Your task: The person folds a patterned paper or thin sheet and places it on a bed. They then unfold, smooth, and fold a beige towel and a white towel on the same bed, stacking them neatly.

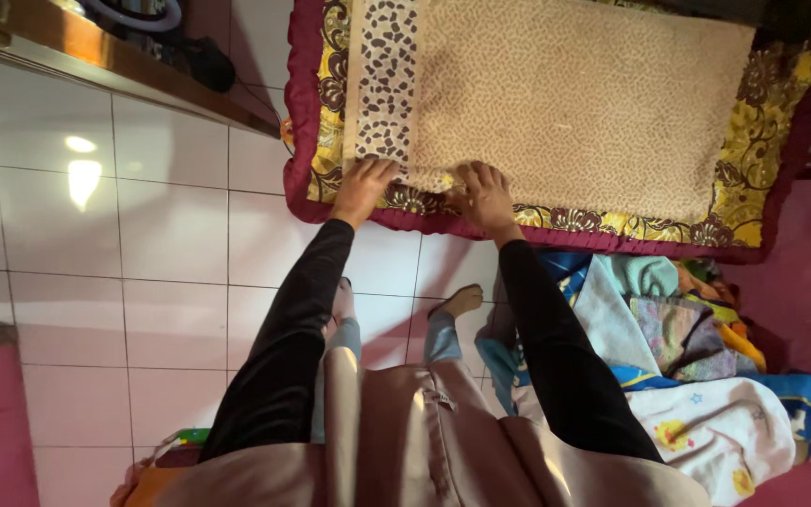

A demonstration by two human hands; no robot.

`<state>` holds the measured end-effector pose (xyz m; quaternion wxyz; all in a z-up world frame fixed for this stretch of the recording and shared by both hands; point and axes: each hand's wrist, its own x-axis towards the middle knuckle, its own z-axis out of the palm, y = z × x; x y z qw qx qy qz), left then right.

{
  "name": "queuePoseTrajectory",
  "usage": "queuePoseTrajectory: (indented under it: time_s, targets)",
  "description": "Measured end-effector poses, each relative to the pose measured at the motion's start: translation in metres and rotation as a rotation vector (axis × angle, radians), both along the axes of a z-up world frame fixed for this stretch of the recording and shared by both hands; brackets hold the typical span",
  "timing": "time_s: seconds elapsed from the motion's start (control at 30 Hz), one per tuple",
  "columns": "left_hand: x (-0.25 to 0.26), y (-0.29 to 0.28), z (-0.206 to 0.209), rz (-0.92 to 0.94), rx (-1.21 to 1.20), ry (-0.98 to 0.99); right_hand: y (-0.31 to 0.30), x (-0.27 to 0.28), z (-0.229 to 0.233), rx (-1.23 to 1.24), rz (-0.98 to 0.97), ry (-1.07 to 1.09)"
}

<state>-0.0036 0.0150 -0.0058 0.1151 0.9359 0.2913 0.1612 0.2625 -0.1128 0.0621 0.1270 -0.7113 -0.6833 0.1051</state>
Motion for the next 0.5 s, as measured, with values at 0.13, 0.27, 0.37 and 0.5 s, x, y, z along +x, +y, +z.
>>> queuePoseTrajectory:
  time_s: [0.13, 0.27, 0.37, 0.5]
  targets:
    - [0.002, 0.003, 0.026, 0.017, -0.116, -0.171, -0.014, 0.026, -0.011, 0.064, -0.022, -0.214]
    - [-0.002, 0.005, 0.038, -0.009, 0.051, -0.139, -0.032, 0.057, -0.032, 0.047, -0.003, -0.35]
    - [0.001, -0.006, 0.022, 0.033, 0.03, -0.039, -0.044, 0.075, -0.041, 0.047, 0.087, -0.328]
    - [0.023, -0.022, -0.014, 0.243, 0.083, 0.254, -0.058, 0.101, -0.045, 0.122, 0.049, -0.531]
